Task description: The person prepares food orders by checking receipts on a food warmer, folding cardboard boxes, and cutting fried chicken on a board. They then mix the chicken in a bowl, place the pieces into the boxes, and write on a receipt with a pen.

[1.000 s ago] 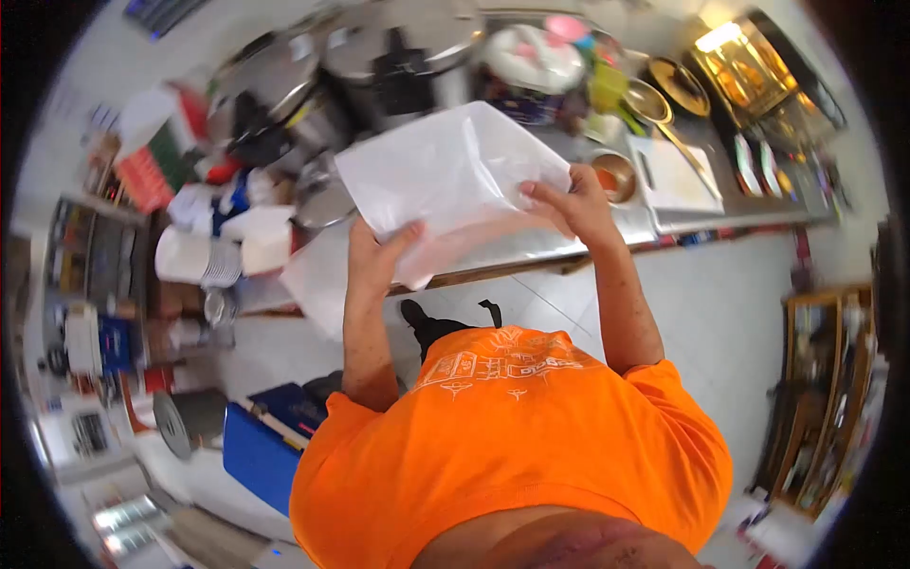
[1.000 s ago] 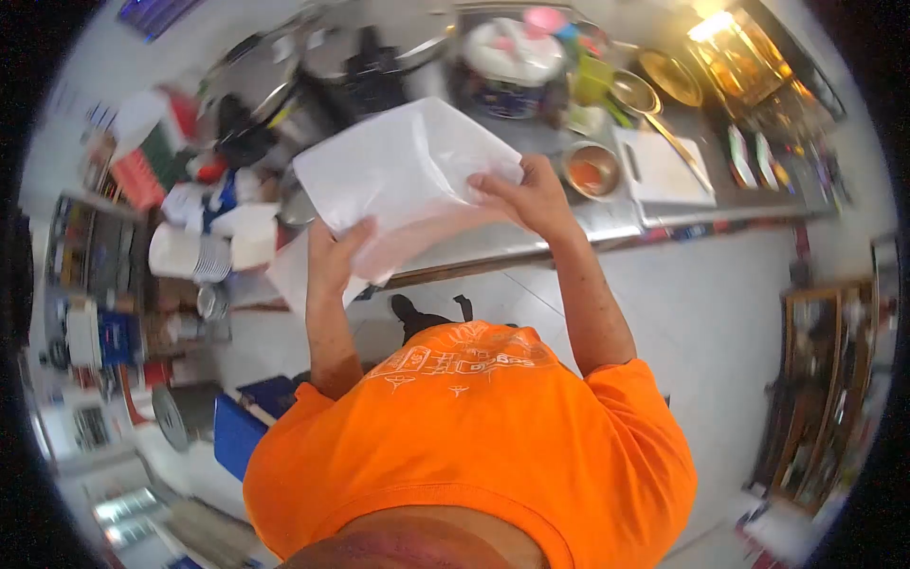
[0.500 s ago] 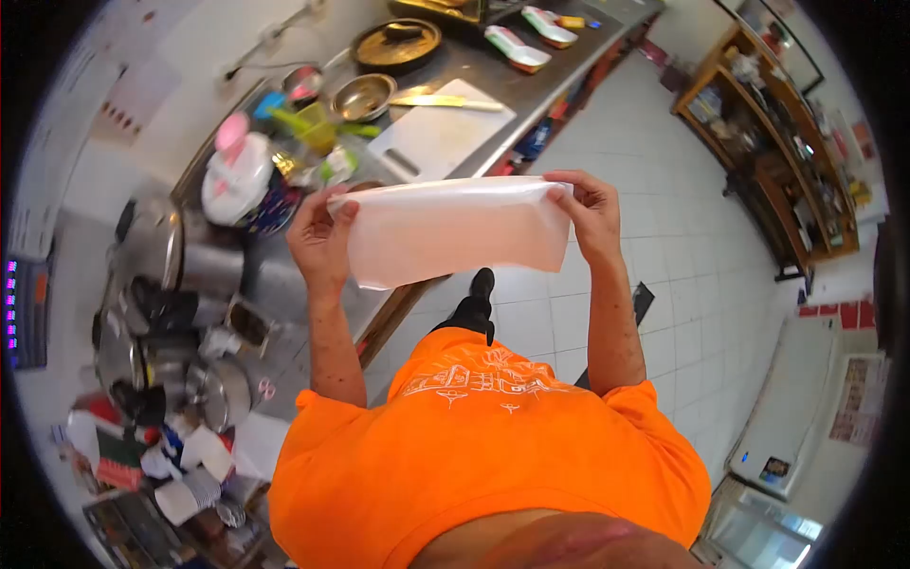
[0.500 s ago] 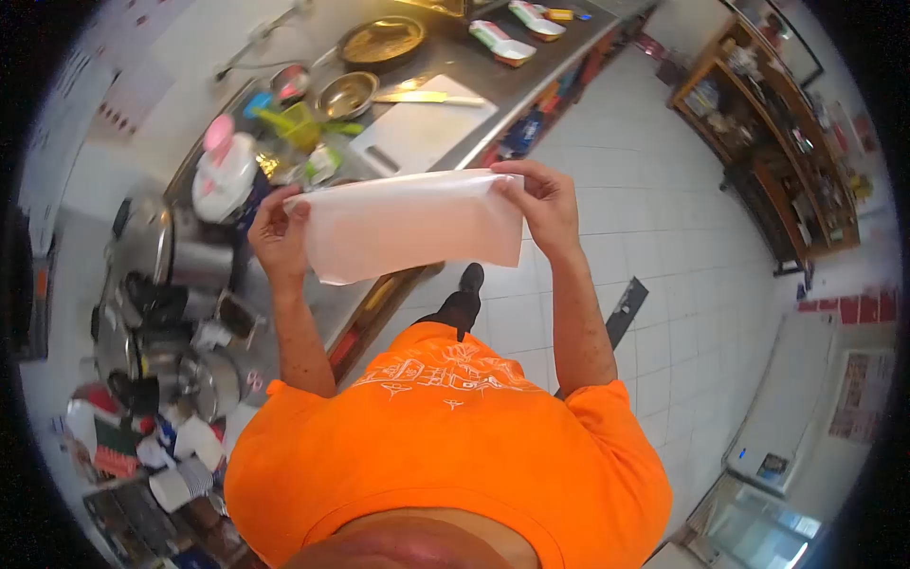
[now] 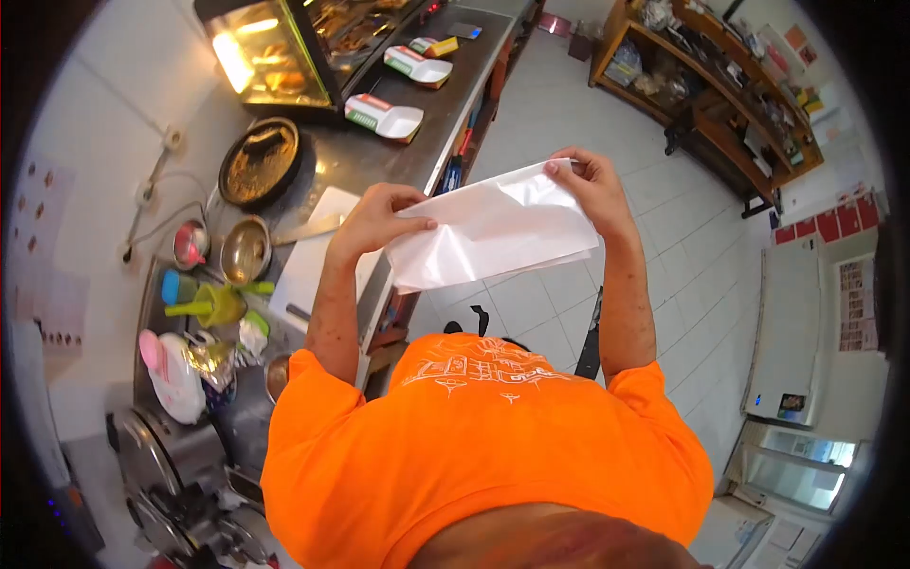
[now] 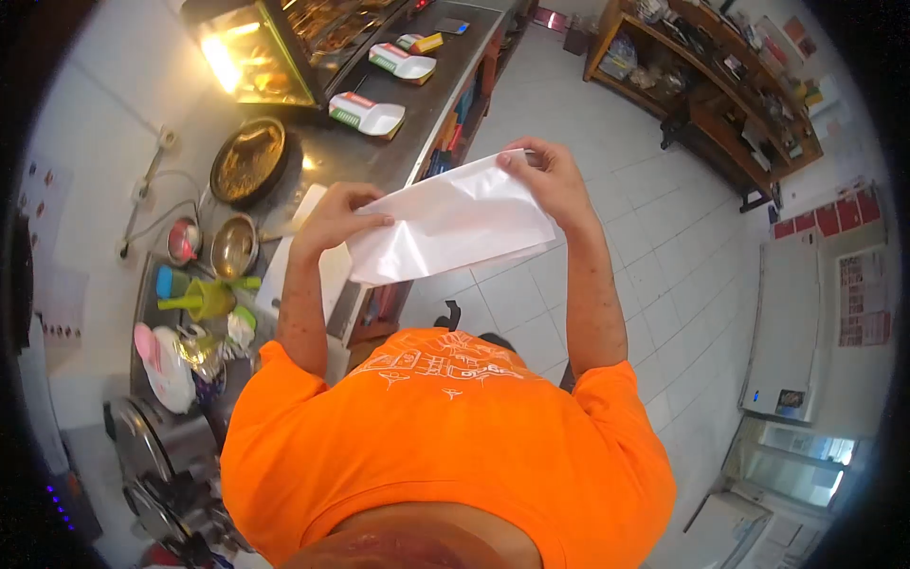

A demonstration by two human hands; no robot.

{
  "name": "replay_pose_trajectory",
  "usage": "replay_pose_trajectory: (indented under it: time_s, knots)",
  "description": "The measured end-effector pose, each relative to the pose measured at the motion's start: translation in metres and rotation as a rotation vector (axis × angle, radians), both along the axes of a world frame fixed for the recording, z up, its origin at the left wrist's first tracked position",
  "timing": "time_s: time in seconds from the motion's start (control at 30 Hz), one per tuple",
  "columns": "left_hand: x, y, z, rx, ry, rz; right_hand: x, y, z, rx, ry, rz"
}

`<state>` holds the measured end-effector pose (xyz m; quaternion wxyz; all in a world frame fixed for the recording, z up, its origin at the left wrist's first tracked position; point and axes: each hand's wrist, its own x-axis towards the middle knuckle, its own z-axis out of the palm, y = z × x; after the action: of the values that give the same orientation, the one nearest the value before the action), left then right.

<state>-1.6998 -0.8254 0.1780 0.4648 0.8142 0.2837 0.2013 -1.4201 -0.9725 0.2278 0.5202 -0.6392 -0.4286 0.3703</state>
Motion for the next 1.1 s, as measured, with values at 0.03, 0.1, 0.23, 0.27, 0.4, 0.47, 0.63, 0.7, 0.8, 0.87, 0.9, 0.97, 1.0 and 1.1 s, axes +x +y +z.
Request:
replay_pose_trajectory:
  time_s: [0.03, 0.1, 0.23, 0.27, 0.4, 0.47, 0.63, 0.7, 0.8, 0.87, 0.9, 0.97, 1.0, 1.1]
  knots:
    - [0.019, 0.015, 0.000, -0.170, 0.019, -0.091, 0.014, 0.009, 0.000, -0.033, 0.025, -0.054]
    - [0.055, 0.038, -0.001, -0.325, -0.003, -0.197, 0.048, 0.022, -0.018, 0.011, 0.015, 0.028]
    - [0.104, 0.087, -0.021, -0.346, 0.066, -0.108, 0.114, 0.064, -0.041, -0.098, -0.016, 0.057]
    - [0.116, 0.095, -0.032, -0.357, 0.068, -0.087, 0.128, 0.078, -0.044, -0.175, -0.021, 0.010]
    - [0.165, 0.119, -0.076, -0.701, -0.288, 0.216, 0.181, 0.146, -0.055, -0.130, -0.026, 0.050]
    - [0.183, 0.126, -0.100, -0.751, -0.509, 0.468, 0.197, 0.181, -0.072, -0.114, -0.037, 0.096]
    - [0.182, 0.137, -0.149, -0.842, -0.707, 0.861, 0.198, 0.265, -0.116, -0.319, -0.042, 0.309]
    - [0.179, 0.131, -0.149, -0.939, -0.789, 0.976, 0.192, 0.301, -0.141, -0.313, -0.047, 0.351]
    - [0.170, 0.145, -0.169, -0.868, -0.784, 1.090, 0.177, 0.356, -0.172, -0.199, 0.013, 0.493]
    - [0.160, 0.153, -0.181, -0.715, -0.689, 1.123, 0.161, 0.385, -0.173, -0.170, 0.053, 0.556]
    - [0.153, 0.162, -0.185, -0.655, -0.695, 1.154, 0.155, 0.399, -0.175, -0.183, 0.052, 0.563]
    - [0.145, 0.185, -0.189, -0.538, -0.714, 1.192, 0.144, 0.426, -0.179, -0.176, -0.023, 0.564]
    - [0.143, 0.192, -0.191, -0.536, -0.724, 1.204, 0.140, 0.438, -0.184, -0.170, -0.094, 0.553]
    - [0.140, 0.216, -0.191, -0.512, -0.726, 1.269, 0.128, 0.471, -0.209, -0.046, -0.177, 0.541]
